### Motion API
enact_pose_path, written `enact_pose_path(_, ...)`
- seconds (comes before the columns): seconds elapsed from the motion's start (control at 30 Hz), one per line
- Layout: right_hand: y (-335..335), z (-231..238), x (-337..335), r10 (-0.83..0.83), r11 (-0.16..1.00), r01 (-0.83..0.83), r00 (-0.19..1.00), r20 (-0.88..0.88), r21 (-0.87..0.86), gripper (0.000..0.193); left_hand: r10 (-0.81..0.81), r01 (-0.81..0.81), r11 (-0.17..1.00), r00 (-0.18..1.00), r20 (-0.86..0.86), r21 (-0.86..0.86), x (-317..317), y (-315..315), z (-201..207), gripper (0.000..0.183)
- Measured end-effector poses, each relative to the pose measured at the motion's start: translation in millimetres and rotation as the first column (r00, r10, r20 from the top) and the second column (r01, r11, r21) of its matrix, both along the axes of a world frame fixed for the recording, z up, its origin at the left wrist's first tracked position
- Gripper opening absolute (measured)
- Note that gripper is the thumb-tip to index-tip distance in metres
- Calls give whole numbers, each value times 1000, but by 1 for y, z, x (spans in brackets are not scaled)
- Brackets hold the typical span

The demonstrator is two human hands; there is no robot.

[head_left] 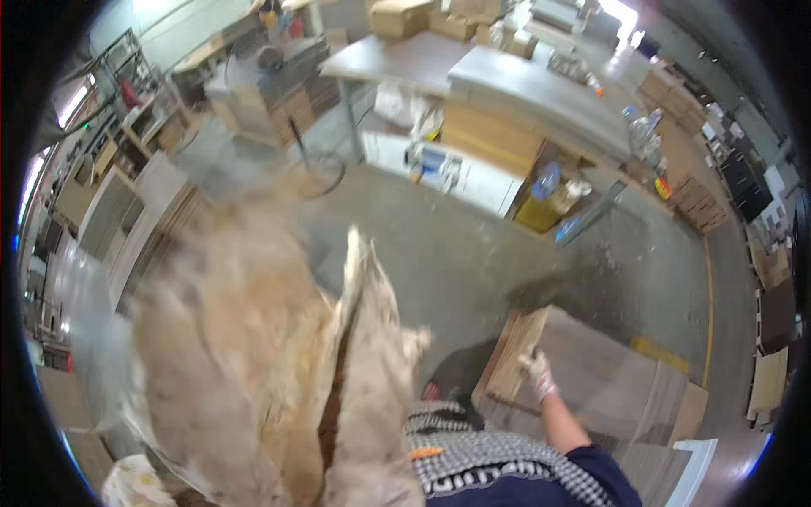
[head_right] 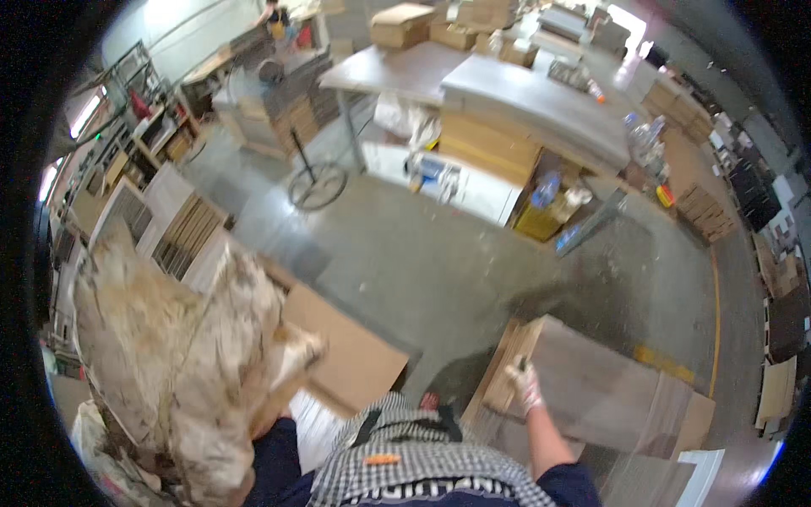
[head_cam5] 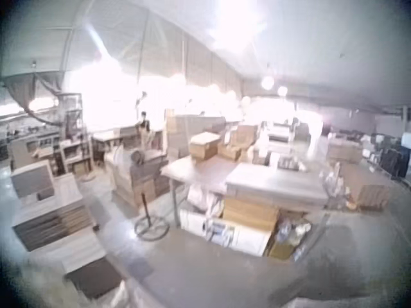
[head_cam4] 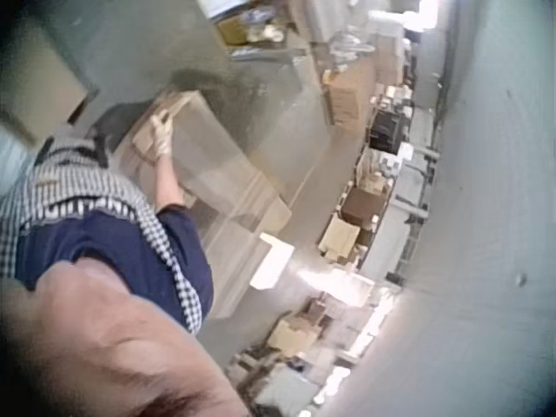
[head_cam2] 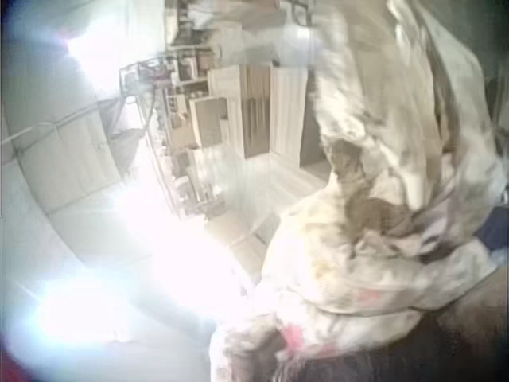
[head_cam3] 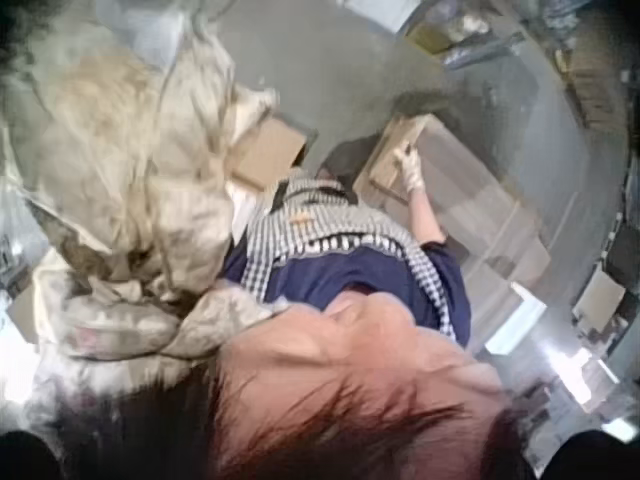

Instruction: The person places wooden panels onto a workbench, sands them using a sanding block, and wipes their surfaces with a cloth.

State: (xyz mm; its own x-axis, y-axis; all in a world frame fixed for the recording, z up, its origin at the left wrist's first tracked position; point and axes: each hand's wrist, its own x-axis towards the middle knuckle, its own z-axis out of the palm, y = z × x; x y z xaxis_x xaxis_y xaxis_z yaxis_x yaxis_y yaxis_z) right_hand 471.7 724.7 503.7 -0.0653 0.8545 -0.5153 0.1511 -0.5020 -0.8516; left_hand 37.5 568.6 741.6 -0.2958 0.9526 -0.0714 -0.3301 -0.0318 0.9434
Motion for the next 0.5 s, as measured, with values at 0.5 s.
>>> enact_pose_path(0.5, 255, -12, -36, -145, 989, 143, 975, -168, -24, 55, -90, 91, 983, 996, -13, 160, 1, 347, 15, 30)
